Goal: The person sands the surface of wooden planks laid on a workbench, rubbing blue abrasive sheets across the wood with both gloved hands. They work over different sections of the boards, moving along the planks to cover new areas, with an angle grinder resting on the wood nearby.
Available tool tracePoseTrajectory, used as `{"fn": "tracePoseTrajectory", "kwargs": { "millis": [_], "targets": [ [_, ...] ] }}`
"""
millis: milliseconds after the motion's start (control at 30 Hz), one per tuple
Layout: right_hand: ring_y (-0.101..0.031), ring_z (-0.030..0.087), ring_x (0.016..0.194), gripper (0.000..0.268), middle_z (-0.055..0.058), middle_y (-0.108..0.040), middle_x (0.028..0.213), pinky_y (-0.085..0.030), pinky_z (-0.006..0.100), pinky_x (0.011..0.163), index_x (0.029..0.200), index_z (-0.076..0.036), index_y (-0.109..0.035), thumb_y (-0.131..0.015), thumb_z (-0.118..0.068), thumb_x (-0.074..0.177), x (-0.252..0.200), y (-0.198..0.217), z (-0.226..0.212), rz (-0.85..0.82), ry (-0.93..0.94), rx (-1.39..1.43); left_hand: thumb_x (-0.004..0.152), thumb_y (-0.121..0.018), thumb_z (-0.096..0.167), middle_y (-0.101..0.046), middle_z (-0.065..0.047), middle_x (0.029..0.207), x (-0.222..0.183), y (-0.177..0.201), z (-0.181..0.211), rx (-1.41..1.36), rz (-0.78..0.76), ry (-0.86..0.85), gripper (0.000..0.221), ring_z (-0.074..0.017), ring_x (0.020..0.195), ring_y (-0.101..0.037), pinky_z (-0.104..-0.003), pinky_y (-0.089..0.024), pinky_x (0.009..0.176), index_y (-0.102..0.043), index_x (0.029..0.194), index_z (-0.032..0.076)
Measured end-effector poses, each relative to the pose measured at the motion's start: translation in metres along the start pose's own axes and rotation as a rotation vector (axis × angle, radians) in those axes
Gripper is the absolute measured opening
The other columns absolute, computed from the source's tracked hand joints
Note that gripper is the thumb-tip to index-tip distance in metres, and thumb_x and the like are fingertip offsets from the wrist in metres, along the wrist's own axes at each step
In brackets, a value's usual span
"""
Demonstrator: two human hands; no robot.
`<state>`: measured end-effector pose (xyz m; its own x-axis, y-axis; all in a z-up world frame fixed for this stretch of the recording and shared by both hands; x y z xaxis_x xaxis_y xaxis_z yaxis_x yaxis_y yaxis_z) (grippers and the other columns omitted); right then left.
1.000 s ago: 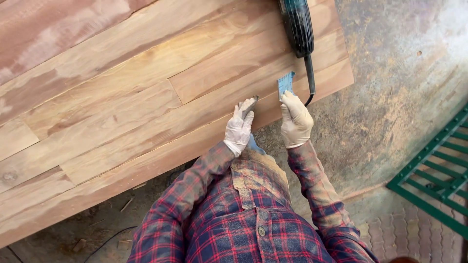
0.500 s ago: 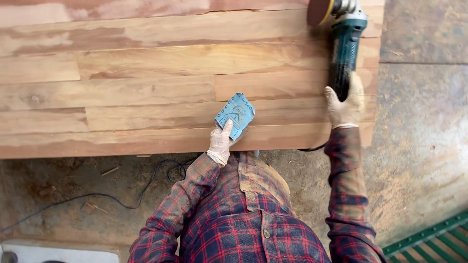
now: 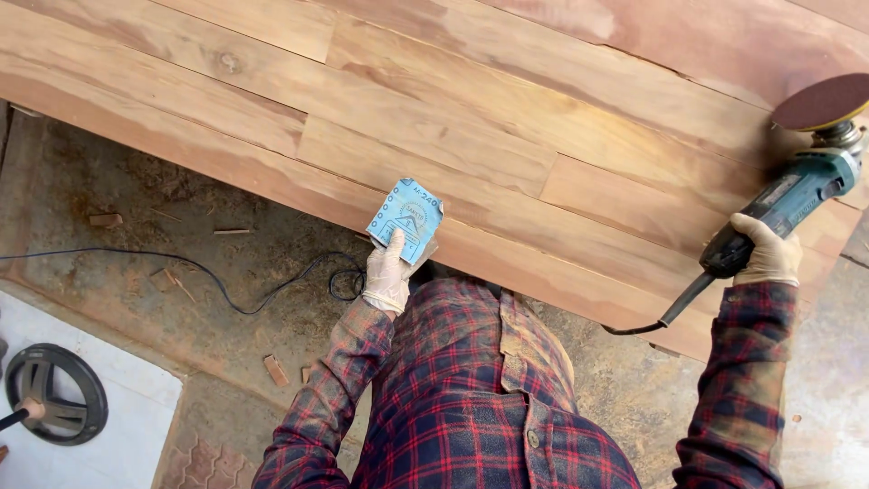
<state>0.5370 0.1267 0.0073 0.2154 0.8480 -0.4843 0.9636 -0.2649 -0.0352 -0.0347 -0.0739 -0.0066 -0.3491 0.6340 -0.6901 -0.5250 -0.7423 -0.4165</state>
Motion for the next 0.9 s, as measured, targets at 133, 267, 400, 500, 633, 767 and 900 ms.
{"fn": "tracePoseTrajectory", "kwargs": {
  "millis": [133, 267, 400, 500, 633, 767, 900],
  "targets": [
    [-0.069, 0.031, 0.078, 0.035, 0.012, -0.066, 0.096, -0.061, 0.048, 0.072, 0.123, 0.001, -0.056, -0.075, -0.010, 0.096, -0.017, -0.032, 0.017, 0.003, 0.026, 0.066, 0.101, -0.061, 0.021, -0.064, -0.016, 0.130, 0.025, 0.014, 0.059, 0.001, -0.026, -0.008, 0.044, -0.0306, 0.113, -0.068, -0.051, -0.063, 0.094, -0.051, 0.139, 0.002],
    [-0.072, 0.033, 0.078, 0.043, 0.017, -0.069, 0.095, -0.065, 0.050, 0.075, 0.127, 0.003, -0.054, -0.075, -0.016, 0.094, -0.059, -0.118, 0.043, -0.001, -0.052, 0.271, 0.100, -0.061, 0.023, -0.064, -0.015, 0.129, 0.078, 0.028, 0.131, 0.065, -0.029, -0.025, 0.044, -0.0299, 0.112, -0.068, -0.051, -0.063, 0.093, -0.050, 0.137, 0.002],
    [-0.070, 0.030, 0.072, 0.036, 0.016, -0.068, 0.088, -0.063, 0.046, 0.070, 0.115, 0.001, -0.056, -0.076, -0.018, 0.090, -0.103, -0.252, 0.059, -0.055, -0.027, 0.251, 0.101, -0.062, 0.023, -0.064, -0.014, 0.131, 0.117, 0.034, 0.203, 0.126, -0.105, -0.011, 0.044, -0.0286, 0.114, -0.068, -0.050, -0.063, 0.095, -0.051, 0.138, 0.002],
    [-0.065, 0.024, 0.063, 0.032, 0.011, -0.066, 0.081, -0.057, 0.039, 0.060, 0.105, 0.000, -0.061, -0.078, -0.017, 0.084, -0.141, -0.367, 0.034, -0.054, -0.028, 0.162, 0.102, -0.063, 0.022, -0.064, -0.013, 0.133, 0.140, 0.040, 0.249, 0.219, -0.169, -0.007, 0.043, -0.0279, 0.117, -0.067, -0.049, -0.062, 0.096, -0.054, 0.138, 0.002],
    [-0.062, 0.013, 0.072, 0.038, 0.004, -0.066, 0.086, -0.055, 0.029, 0.067, 0.102, 0.003, -0.065, -0.086, -0.018, 0.078, -0.160, -0.462, 0.025, -0.009, 0.070, -0.083, 0.101, -0.061, 0.023, -0.063, -0.009, 0.133, 0.137, 0.039, 0.292, 0.316, -0.205, 0.017, 0.042, -0.0265, 0.118, -0.066, -0.049, -0.061, 0.097, -0.053, 0.138, 0.006],
    [-0.067, 0.014, 0.081, 0.061, 0.005, -0.069, 0.091, -0.058, 0.030, 0.077, 0.114, 0.002, -0.063, -0.089, -0.027, 0.067, -0.169, -0.522, 0.022, 0.041, 0.082, -0.330, 0.102, -0.060, 0.025, -0.062, -0.009, 0.136, 0.124, 0.036, 0.307, 0.352, -0.242, 0.030, 0.045, -0.0253, 0.121, -0.064, -0.046, -0.057, 0.102, -0.051, 0.142, 0.006],
    [-0.072, 0.017, 0.090, 0.082, 0.009, -0.074, 0.100, -0.058, 0.032, 0.086, 0.133, -0.002, -0.053, -0.088, -0.033, 0.066, -0.158, -0.538, 0.043, 0.037, 0.037, -0.486, 0.101, -0.059, 0.023, -0.061, -0.009, 0.137, 0.102, 0.013, 0.294, 0.355, -0.338, 0.026, 0.046, -0.0241, 0.123, -0.064, -0.044, -0.057, 0.104, -0.048, 0.144, 0.007]
  ]
}}
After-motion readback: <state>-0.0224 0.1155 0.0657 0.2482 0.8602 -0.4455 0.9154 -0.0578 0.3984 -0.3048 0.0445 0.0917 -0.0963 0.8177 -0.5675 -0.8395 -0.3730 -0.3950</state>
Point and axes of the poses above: each hand's wrist, its own x-axis towards the middle knuckle, its own y-axis out of the back of the hand, z = x × y, the point moved 6 cm from there along x, towards the middle knuckle
